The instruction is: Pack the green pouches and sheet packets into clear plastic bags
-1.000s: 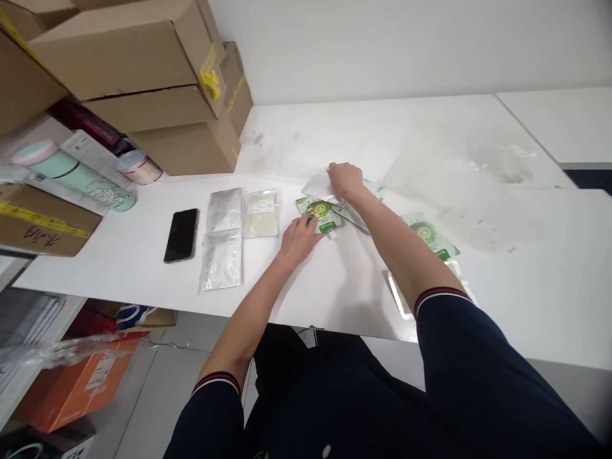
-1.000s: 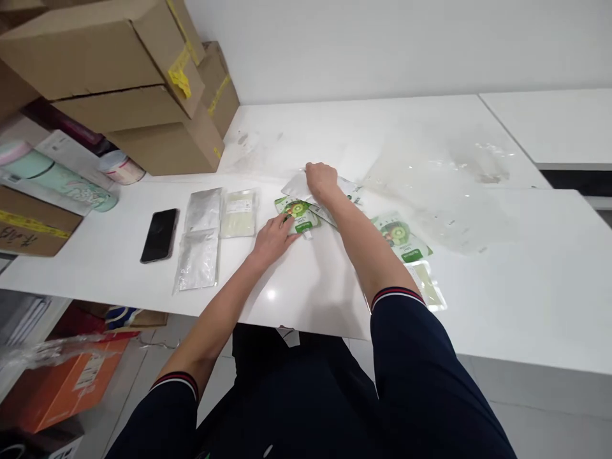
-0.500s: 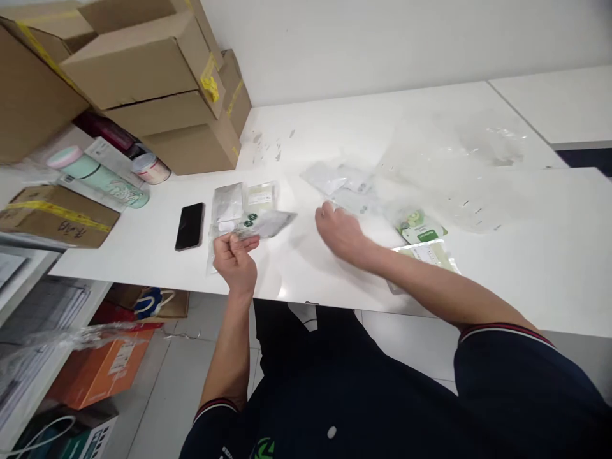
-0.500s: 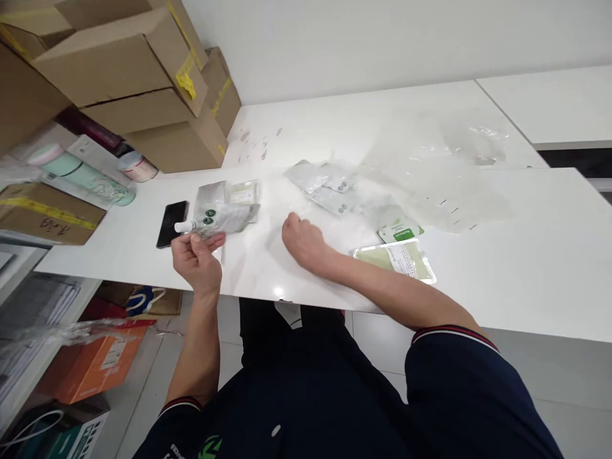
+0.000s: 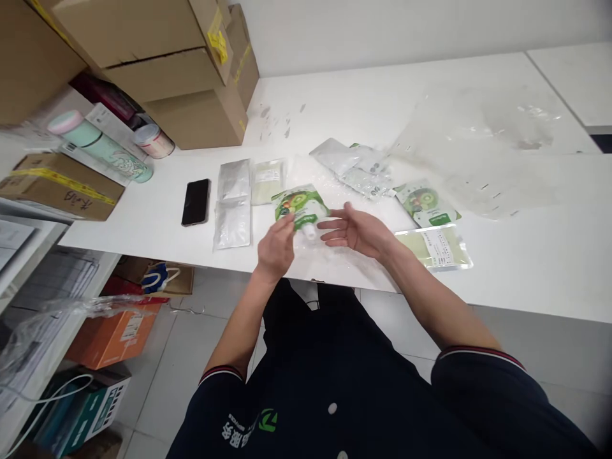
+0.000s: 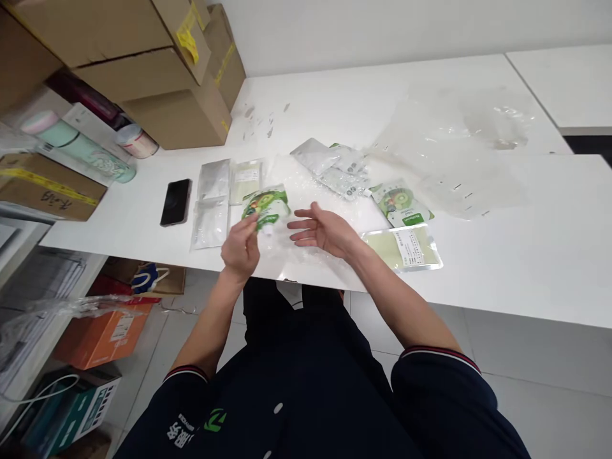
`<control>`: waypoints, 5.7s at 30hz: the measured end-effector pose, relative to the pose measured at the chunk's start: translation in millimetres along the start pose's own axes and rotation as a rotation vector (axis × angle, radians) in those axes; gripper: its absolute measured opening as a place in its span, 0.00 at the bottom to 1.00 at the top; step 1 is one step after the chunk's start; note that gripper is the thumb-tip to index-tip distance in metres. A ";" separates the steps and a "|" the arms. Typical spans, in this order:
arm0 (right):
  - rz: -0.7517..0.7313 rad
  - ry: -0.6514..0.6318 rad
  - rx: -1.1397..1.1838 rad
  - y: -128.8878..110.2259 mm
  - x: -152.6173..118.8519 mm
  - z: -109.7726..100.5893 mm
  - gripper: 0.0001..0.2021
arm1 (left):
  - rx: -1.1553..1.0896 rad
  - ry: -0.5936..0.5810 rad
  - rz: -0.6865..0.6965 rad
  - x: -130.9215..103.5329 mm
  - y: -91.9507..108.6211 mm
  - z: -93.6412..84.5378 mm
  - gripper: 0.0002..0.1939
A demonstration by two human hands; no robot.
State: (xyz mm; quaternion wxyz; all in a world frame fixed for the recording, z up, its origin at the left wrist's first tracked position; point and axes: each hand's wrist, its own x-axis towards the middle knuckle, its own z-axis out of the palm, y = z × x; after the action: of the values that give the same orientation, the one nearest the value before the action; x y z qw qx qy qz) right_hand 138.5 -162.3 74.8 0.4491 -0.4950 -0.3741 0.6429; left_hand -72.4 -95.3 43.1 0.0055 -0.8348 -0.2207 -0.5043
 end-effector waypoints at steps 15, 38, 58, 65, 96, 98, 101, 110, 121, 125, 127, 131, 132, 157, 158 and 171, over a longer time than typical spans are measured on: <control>0.059 0.122 -0.268 -10.0 -38.4 -82.2 0.19 | 0.119 -0.626 0.087 -37.8 22.0 -20.5 0.10; -0.523 0.145 -1.554 73.2 -72.0 -40.0 0.32 | 0.071 -0.596 0.356 -8.3 26.2 -3.5 0.11; -0.219 0.240 -1.391 1.5 -5.2 -76.3 0.15 | 0.147 -0.650 0.227 31.0 17.0 27.6 0.12; -0.550 0.087 -1.466 34.7 -48.9 -57.5 0.27 | 0.155 -0.991 0.226 6.3 17.1 22.3 0.34; -0.370 0.175 -1.492 -0.8 36.9 -79.3 0.26 | 0.312 -0.913 0.046 7.7 18.9 35.9 0.33; -0.277 0.051 -1.459 -6.6 41.9 -76.5 0.28 | 0.303 -0.891 0.050 0.4 15.2 34.2 0.28; -0.110 0.031 -1.400 -2.9 32.5 -64.8 0.32 | 0.260 -0.850 0.057 -3.7 9.5 27.1 0.24; 0.108 0.190 -1.358 13.8 -24.2 -11.1 0.32 | 0.156 -0.743 -0.672 7.0 28.9 16.5 0.29; -0.208 0.401 -0.688 35.6 31.9 -46.6 0.39 | -0.781 -0.465 -1.081 9.4 24.7 57.9 0.27; -0.297 0.284 -0.419 32.4 28.9 -60.5 0.34 | -0.856 -0.507 -0.986 12.9 16.4 59.4 0.26; -0.302 0.210 -0.415 20.8 26.8 -65.1 0.34 | -0.775 -0.491 -0.892 15.1 14.7 58.3 0.27; -0.160 0.038 -0.601 -7.4 19.8 -67.4 0.39 | -0.758 -0.517 -0.786 17.6 17.1 53.2 0.37; -0.114 0.007 -0.662 -13.2 17.9 -66.3 0.37 | -0.771 -0.523 -0.784 18.1 18.4 51.1 0.39; -0.255 0.412 -0.874 6.7 161.2 59.0 0.21 | 0.304 -0.413 -0.670 14.3 -43.5 9.4 0.26; -0.242 0.420 -0.884 4.1 165.7 59.0 0.21 | 0.344 -0.456 -0.631 13.6 -39.0 13.3 0.27; -0.178 0.757 -1.125 2.0 -78.4 -73.2 0.21 | 0.322 -0.489 -0.439 13.5 -22.3 18.2 0.24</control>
State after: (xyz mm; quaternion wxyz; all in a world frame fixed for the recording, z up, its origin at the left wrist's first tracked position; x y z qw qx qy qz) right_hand 217.6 -234.6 79.7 0.2744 -0.8113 -0.5076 0.0938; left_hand -60.1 -66.1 40.8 -0.0246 -0.8520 -0.4658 -0.2378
